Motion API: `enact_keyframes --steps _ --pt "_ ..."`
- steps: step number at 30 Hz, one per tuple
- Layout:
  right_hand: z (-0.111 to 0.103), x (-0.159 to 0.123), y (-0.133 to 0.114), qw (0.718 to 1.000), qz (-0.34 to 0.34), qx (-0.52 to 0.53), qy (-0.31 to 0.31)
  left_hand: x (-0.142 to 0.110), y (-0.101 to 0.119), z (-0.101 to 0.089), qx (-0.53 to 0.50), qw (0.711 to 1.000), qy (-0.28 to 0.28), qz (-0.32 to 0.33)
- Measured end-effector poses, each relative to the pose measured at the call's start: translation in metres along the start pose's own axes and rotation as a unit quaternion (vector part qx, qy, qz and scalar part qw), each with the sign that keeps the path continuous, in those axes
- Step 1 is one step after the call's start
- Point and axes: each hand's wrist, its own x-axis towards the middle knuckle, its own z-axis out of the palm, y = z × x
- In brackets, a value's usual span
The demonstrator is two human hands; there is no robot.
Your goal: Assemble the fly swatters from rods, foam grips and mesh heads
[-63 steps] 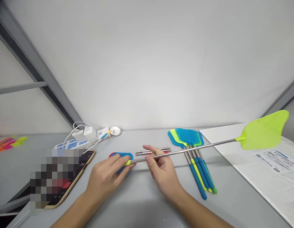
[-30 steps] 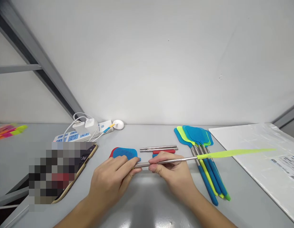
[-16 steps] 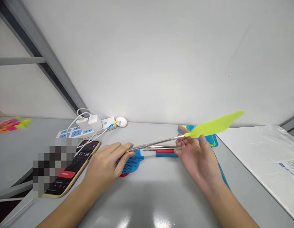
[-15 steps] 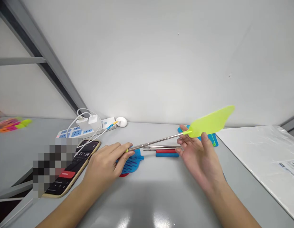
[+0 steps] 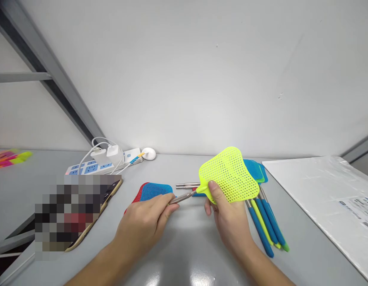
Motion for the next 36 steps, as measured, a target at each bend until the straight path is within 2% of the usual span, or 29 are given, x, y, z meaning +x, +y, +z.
enact_keyframes --steps 4,8,10,12,15,18,21,23,25,28,30,33,36 --pt "0.013 -0.019 0.008 1.000 0.021 -0.007 -0.006 -0.003 0.012 0.001 0.002 1.000 0.003 -0.006" --pt "0.013 -0.020 0.009 0.999 0.035 0.021 -0.012 -0.008 0.013 0.004 -0.002 1.000 -0.011 -0.020" --pt "0.012 -0.018 0.010 0.999 0.033 0.022 -0.013 -0.009 0.013 0.005 -0.023 0.999 -0.028 -0.039" --pt "0.012 -0.019 0.012 0.999 0.026 -0.004 -0.026 -0.006 0.014 0.006 -0.070 0.991 -0.072 -0.084" --pt "0.018 -0.024 0.019 0.991 0.046 -0.038 -0.123 0.000 0.019 0.003 -0.219 0.948 -0.160 -0.166" --pt "0.028 -0.030 0.021 0.973 0.060 -0.029 -0.221 0.003 0.028 -0.001 -0.378 0.882 -0.192 -0.206" --pt "0.028 -0.026 0.010 0.970 -0.011 -0.082 -0.228 0.000 0.034 -0.002 -0.440 0.846 -0.211 -0.213" --pt "0.018 -0.020 -0.006 0.964 -0.079 -0.148 -0.204 -0.004 0.035 0.000 -0.445 0.848 -0.211 -0.198" --pt "-0.001 -0.015 -0.024 0.956 -0.119 -0.217 -0.160 -0.008 0.034 0.003 -0.430 0.864 -0.198 -0.174" --pt "-0.043 -0.009 -0.045 0.936 -0.068 -0.337 -0.078 -0.010 0.031 0.006 -0.385 0.895 -0.180 -0.137" --pt "-0.073 -0.005 -0.052 0.899 0.005 -0.435 -0.042 -0.010 0.029 0.008 -0.362 0.909 -0.168 -0.122" --pt "-0.107 0.004 -0.051 0.834 0.095 -0.543 -0.039 -0.009 0.027 0.011 -0.344 0.919 -0.155 -0.115" --pt "-0.120 0.016 -0.042 0.757 0.100 -0.641 -0.071 -0.007 0.024 0.013 -0.323 0.928 -0.148 -0.115"
